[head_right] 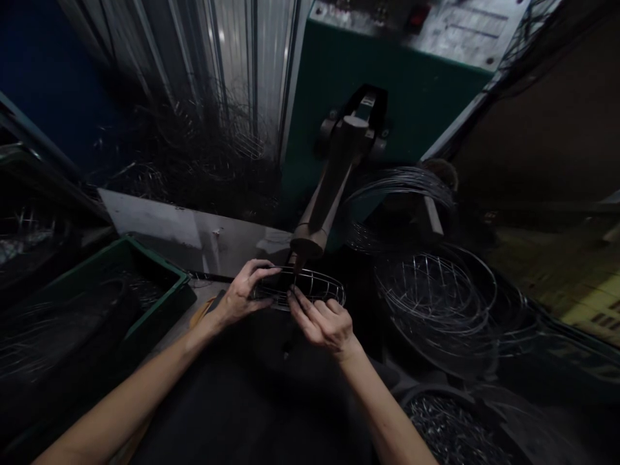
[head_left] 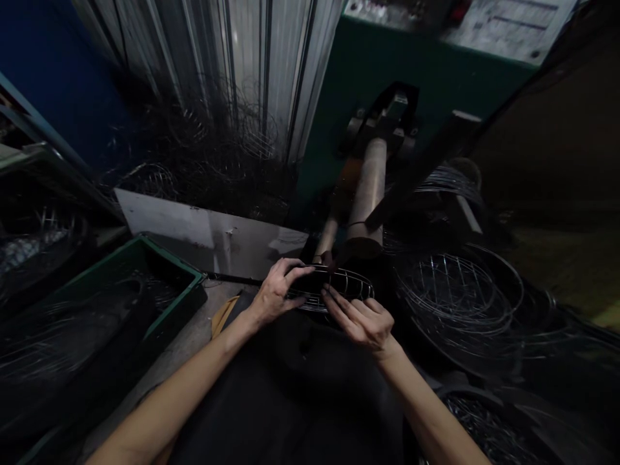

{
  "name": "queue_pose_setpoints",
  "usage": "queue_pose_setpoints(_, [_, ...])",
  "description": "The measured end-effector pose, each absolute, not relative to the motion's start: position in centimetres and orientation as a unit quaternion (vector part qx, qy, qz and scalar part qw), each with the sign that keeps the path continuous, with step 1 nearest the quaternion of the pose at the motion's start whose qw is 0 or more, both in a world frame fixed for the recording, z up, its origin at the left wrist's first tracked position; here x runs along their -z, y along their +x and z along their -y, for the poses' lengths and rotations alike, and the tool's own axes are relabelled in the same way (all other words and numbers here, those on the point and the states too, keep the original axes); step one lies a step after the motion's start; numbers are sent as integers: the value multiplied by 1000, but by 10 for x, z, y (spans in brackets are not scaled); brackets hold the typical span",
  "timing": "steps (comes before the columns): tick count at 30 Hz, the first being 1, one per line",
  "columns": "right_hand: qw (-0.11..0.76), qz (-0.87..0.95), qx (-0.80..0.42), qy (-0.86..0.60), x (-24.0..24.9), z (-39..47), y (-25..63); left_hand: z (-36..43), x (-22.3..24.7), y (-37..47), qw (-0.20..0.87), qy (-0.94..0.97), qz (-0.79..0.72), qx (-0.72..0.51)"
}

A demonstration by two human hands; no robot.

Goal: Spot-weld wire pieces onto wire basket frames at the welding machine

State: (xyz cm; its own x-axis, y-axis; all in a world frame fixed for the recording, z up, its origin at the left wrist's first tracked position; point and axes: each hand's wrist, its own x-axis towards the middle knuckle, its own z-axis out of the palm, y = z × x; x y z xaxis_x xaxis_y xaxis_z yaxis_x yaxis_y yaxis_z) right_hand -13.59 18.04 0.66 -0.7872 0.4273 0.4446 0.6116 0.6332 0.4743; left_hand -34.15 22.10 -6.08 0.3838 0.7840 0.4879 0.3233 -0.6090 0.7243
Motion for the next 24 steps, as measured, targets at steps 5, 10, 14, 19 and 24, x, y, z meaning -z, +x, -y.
queue_pose_setpoints(5, [142,889,317,-300,-1,-182,-134,-225,64,-341,258,790,-355,-428])
queue_pose_setpoints(10, [142,888,304,-315,7,-180,-132,-227,65,-342,252,796,-355,-421])
queue_pose_setpoints(14, [145,883,287,-342,18,-180,-131,-233,68,-345,254,798,-343,-425])
queue_pose_setpoints(19, [117,875,276,-379,23,-183,-142,-245,80,-355,250,810,-335,-411])
queue_pose_setpoints(24, [138,826,148,-526,3,-143,-131,-248,83,-366,257,784,-362,-433])
